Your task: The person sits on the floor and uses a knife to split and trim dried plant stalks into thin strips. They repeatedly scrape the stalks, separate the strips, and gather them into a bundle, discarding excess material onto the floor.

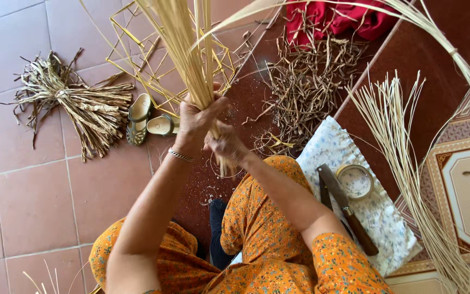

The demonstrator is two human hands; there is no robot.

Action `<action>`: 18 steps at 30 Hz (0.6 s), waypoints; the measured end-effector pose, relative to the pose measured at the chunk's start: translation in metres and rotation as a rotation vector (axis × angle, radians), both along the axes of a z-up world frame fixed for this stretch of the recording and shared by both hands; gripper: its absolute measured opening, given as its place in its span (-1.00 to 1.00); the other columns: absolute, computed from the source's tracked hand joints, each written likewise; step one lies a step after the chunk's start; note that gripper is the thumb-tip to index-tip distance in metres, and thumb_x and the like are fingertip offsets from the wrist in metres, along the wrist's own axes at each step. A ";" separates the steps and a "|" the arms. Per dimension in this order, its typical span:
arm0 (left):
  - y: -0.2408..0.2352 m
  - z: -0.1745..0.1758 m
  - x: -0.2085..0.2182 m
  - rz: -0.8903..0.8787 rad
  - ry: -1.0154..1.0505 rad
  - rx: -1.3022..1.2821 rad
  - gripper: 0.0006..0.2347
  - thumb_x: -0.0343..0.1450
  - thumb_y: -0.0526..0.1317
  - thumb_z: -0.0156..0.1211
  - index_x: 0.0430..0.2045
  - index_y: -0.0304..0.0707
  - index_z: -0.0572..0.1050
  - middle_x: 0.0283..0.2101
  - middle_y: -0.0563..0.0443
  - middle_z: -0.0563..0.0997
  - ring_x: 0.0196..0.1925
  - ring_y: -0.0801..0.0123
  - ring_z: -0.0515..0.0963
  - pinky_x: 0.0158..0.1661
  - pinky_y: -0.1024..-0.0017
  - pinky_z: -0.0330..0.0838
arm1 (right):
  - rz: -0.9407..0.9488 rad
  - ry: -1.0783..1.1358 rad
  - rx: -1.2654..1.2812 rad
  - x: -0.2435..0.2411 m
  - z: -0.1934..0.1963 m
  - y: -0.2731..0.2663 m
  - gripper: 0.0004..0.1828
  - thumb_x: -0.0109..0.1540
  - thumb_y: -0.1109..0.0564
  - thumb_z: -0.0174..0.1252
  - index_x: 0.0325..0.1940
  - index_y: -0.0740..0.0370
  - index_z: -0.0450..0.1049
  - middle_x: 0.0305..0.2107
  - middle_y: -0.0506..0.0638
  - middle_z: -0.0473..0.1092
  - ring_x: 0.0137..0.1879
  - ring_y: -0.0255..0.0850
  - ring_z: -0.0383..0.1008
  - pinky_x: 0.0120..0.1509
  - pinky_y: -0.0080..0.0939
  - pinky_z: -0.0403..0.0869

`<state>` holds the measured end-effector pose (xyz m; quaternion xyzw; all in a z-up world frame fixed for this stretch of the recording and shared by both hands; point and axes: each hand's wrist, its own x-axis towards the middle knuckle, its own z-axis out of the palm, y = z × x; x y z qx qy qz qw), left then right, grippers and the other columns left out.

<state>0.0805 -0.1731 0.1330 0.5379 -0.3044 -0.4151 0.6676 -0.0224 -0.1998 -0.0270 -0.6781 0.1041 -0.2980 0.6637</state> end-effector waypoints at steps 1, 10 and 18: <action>0.004 0.007 0.004 -0.006 0.057 0.035 -0.75 0.38 -0.43 0.34 -0.08 -0.35 0.51 -0.34 0.04 0.65 -0.34 0.47 0.67 -0.25 0.44 0.65 | 0.059 -0.008 0.183 0.003 0.005 0.013 -0.94 0.36 0.25 0.04 -0.11 0.17 0.40 -0.42 -0.05 0.38 -0.32 -0.33 0.50 -0.23 -0.30 0.70; 0.055 0.024 0.032 0.100 -0.052 0.097 -0.93 0.51 -0.28 0.31 -0.27 -0.28 0.57 -0.56 0.13 0.50 -0.62 0.55 0.45 -0.61 0.52 0.39 | 0.176 0.199 0.085 0.021 0.021 0.076 -0.65 0.34 -0.10 0.22 0.04 0.17 0.40 -0.30 -0.11 0.44 -0.26 -0.35 0.55 -0.14 -0.33 0.66; 0.072 0.003 0.085 0.132 -0.632 0.100 -0.89 0.64 -0.35 0.30 -0.30 -0.34 0.59 -0.42 0.14 0.54 -0.40 0.63 0.45 -0.44 0.56 0.32 | 0.402 0.830 -0.263 -0.024 0.013 -0.066 -0.30 0.16 -0.16 0.33 0.34 0.06 0.39 0.30 0.06 0.32 0.39 -0.07 0.32 0.44 0.03 0.35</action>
